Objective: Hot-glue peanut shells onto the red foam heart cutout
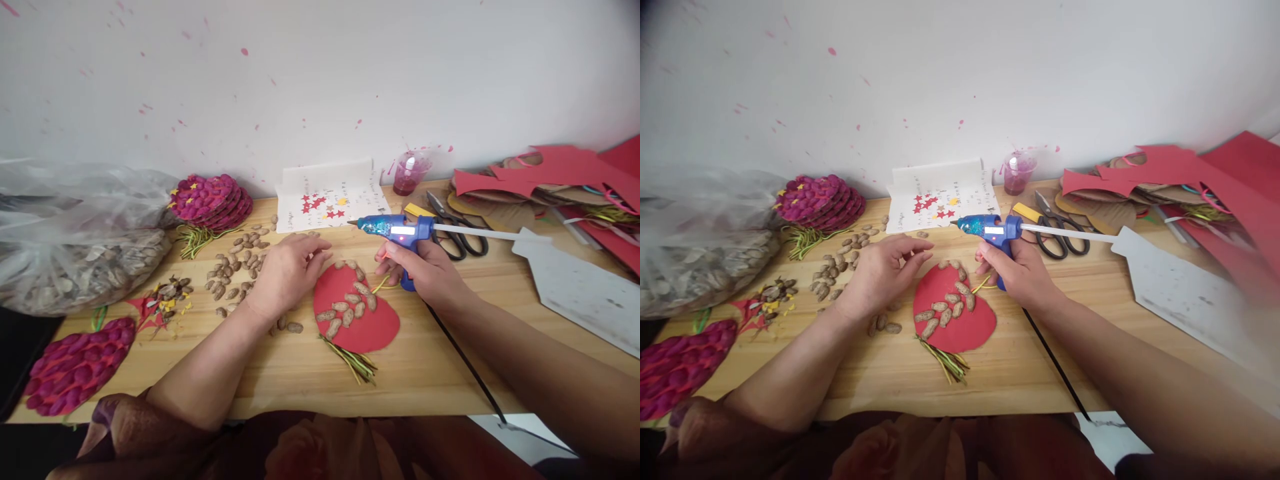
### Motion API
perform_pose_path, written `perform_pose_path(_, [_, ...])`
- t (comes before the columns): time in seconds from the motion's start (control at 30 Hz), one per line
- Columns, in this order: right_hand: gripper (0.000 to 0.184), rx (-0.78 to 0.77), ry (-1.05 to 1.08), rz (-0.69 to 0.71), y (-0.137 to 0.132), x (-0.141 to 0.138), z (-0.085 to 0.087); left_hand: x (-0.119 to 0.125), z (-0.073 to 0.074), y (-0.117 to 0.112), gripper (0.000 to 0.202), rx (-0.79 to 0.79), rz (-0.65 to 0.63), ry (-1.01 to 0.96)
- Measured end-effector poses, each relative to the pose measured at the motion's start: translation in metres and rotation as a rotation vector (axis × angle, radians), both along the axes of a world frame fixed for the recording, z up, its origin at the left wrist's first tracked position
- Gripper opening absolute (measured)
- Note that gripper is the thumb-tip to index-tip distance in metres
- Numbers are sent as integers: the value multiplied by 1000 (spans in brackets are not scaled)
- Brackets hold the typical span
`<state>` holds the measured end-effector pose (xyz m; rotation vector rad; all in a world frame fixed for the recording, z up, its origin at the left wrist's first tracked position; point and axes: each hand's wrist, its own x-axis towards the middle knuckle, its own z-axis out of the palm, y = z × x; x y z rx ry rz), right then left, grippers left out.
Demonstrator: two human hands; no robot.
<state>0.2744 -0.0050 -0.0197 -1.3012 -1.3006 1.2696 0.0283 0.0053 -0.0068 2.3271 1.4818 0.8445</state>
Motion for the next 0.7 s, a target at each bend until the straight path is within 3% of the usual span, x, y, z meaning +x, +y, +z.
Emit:
perform_pose_path(0.3, [25,1,29,-3,0,-3,3,2,8,-3,37,-52,67,92])
perform_pose_path(0.5, [22,-9,-5,-18,-1,-4,9,3,-1,-1,21,-16,3,11])
perform_pose_path(0.7, [23,-16,-6,-14,-1,-4,7,8,-4,-3,20,-30,-13,-25])
